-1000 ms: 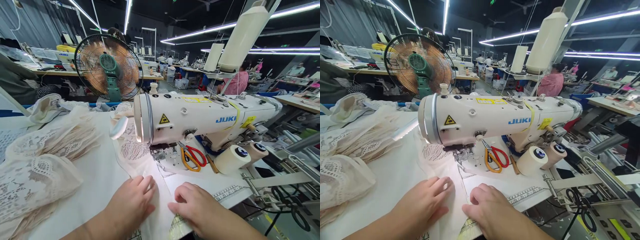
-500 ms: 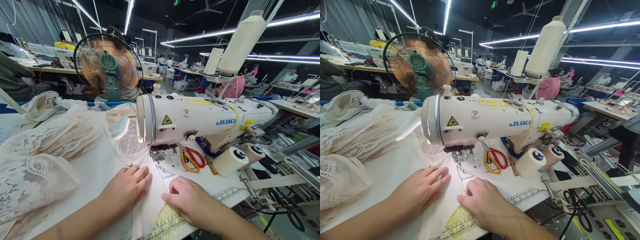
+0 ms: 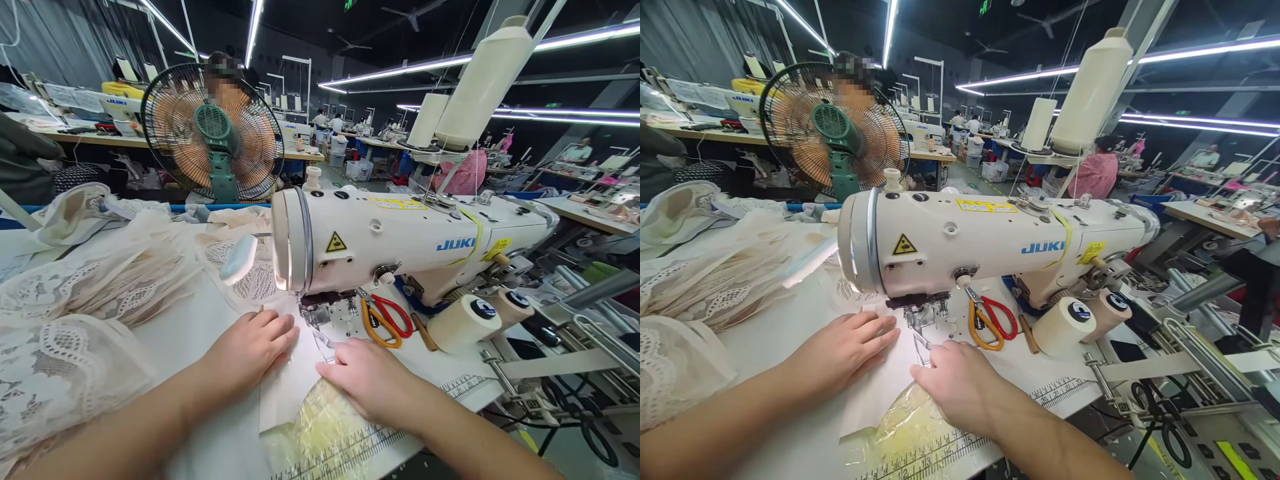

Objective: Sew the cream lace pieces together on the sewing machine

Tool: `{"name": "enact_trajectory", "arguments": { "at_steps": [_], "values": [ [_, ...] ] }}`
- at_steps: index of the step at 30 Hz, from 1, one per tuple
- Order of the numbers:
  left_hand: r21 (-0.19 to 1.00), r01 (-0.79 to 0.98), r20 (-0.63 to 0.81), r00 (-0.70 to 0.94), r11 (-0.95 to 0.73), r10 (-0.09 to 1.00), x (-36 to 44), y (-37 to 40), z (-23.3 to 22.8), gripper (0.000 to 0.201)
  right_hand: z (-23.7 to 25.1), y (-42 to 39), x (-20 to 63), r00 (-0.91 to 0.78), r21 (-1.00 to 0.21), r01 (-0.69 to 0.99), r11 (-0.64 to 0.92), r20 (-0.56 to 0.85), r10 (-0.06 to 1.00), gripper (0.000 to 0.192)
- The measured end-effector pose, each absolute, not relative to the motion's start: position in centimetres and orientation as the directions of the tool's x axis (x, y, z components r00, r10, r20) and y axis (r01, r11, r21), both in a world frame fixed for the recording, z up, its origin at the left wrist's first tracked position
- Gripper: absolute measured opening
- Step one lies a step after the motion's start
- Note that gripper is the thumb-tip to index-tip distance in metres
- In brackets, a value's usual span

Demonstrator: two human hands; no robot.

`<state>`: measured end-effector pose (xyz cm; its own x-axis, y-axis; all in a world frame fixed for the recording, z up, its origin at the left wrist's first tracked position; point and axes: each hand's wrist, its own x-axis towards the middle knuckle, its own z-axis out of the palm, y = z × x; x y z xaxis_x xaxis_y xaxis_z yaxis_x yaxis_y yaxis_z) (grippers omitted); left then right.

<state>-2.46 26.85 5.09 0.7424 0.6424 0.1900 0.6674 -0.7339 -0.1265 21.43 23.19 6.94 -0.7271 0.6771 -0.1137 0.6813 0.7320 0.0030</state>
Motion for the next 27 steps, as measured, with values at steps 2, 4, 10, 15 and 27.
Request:
{"name": "enact_trajectory", "arguments": {
  "at_steps": [2,4,10,15,27],
  "values": [
    [-0.125,0.66,0.191,0.749,-0.741,0.635,-2.6,27.3,5.3,0.023,7.4,23.5,20.9,-0.716,0.005,0.688,0.725,-0.16,0.68,0.025],
    [-0.113,0.648,0.195,0.758,-0.753,0.622,-2.8,27.9,5.3,0.025,7.8,23.9,20.4,-0.688,0.016,0.704,0.71,-0.231,0.688,0.029],
    [-0.154,0.631,0.183,0.775,-0.761,0.605,-3.5,29.5,5.0,0.028,8.1,24.7,19.1,-0.639,0.096,0.721,0.687,-0.291,0.712,0.038],
    [-0.256,0.61,0.154,0.791,-0.75,0.591,-3.4,30.3,5.6,0.03,8.2,24.8,18.4,-0.608,0.154,0.739,0.655,-0.265,0.748,0.052],
    [0.039,0.586,0.26,0.776,-0.809,0.575,-1.9,26.5,4.7,0.026,7.2,24.6,17.8,-0.572,0.138,0.771,0.621,-0.277,0.772,0.07]
  ]
}}
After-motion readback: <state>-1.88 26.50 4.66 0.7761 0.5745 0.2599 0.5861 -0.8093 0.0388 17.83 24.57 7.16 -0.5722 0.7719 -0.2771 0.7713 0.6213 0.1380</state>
